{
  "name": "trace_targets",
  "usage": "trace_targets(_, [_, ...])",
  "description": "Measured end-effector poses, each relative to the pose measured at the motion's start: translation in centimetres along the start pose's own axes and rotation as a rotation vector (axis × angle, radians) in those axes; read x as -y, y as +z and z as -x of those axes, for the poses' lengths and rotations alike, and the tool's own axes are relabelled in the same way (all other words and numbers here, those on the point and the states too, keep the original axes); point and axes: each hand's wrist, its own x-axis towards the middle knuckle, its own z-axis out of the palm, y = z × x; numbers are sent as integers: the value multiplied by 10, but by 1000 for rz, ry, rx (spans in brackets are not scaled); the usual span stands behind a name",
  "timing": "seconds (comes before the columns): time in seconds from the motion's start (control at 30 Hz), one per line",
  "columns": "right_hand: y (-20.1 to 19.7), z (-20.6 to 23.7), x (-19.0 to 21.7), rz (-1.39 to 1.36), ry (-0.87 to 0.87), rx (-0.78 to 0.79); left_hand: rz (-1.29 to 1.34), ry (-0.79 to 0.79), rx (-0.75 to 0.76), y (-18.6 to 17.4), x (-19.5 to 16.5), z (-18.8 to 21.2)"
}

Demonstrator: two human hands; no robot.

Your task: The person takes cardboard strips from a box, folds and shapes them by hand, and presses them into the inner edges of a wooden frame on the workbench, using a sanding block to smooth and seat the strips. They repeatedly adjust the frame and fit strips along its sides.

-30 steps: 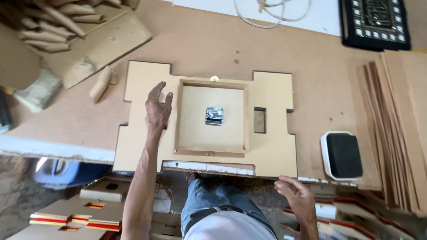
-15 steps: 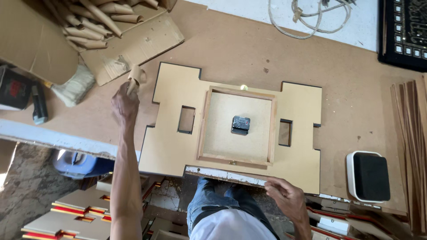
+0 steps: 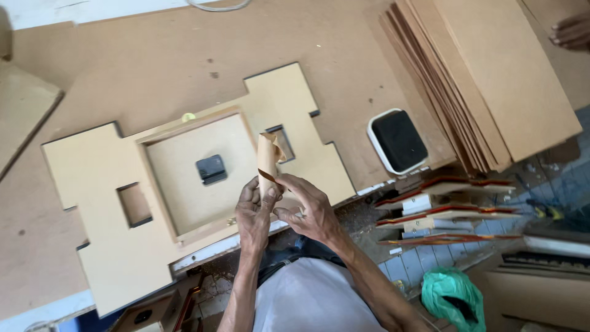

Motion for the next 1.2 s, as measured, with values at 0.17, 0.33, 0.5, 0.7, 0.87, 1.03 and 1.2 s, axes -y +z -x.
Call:
trace_targets(0.17, [-59,58,-70,-216,275,-111,1,-82,114,93,43,28])
trace_targets(0.33, [-107,111,-113,-190,444,-161,320,-228,139,161,79,45])
trace_targets(0.5, [-163,136,-146,-201,543,-12,280,-302,200,189,95,38])
trace_targets(0.7, [-174,147,-190,-442,698,-15,435,-394,364,236,86,4])
trace_targets(0.87, [-191,137,-222,-763,612,-226,491,-384,386,275,81,-54])
trace_targets(1.03, [-203,96,-240,-1029,771,-632,309,-137,405,300,111,-117])
trace_targets(1.2, [-211,80,-238,-638,911,-624,-306,56,392,295,134,-145])
